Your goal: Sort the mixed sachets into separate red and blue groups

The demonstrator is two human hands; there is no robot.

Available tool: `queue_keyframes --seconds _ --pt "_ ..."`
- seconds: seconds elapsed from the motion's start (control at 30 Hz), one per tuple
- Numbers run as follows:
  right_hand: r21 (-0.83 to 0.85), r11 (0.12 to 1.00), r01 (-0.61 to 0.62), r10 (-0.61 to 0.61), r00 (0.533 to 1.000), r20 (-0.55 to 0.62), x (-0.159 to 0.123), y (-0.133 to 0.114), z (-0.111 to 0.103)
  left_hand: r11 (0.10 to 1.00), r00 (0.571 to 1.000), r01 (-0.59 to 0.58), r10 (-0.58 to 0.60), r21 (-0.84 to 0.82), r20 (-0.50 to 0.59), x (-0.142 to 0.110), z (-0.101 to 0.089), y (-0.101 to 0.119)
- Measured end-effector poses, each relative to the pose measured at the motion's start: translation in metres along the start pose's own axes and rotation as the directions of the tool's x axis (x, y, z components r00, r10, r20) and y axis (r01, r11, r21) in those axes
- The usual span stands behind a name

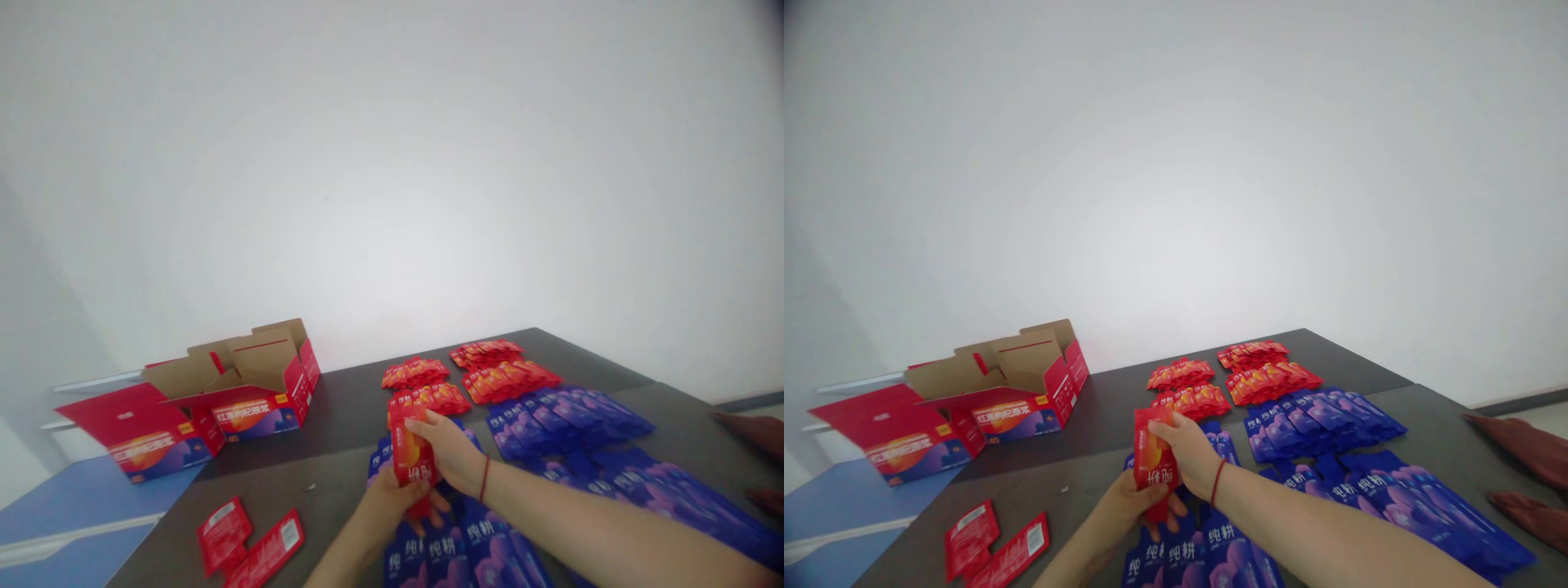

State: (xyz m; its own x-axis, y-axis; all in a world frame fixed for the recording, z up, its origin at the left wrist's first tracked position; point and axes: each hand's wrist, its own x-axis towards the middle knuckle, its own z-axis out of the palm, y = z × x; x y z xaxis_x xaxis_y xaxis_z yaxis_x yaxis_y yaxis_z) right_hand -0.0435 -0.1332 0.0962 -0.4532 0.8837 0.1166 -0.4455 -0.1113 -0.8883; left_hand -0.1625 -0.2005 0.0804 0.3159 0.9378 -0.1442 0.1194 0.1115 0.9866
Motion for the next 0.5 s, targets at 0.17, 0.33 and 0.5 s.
queue_keyframes --seconds 0.17,0.33,0.5 --pt "-0.049 0.997 -0.057 0.058 0.998 0.016 -0.006 -0.021 -0.025 0.992 0.975 0.127 -0.129 0.023 0.183 -0.008 0.003 0.006" --pt "-0.094 0.965 -0.245 0.254 0.961 0.110 -0.026 -0.019 -0.040 0.964 0.960 0.193 -0.224 0.183 0.169 -0.018 -0.007 0.007" --pt "-0.180 0.925 -0.334 0.352 0.932 0.083 -0.030 -0.011 -0.039 0.932 0.957 0.245 -0.277 0.266 0.089 -0.011 -0.015 -0.002"
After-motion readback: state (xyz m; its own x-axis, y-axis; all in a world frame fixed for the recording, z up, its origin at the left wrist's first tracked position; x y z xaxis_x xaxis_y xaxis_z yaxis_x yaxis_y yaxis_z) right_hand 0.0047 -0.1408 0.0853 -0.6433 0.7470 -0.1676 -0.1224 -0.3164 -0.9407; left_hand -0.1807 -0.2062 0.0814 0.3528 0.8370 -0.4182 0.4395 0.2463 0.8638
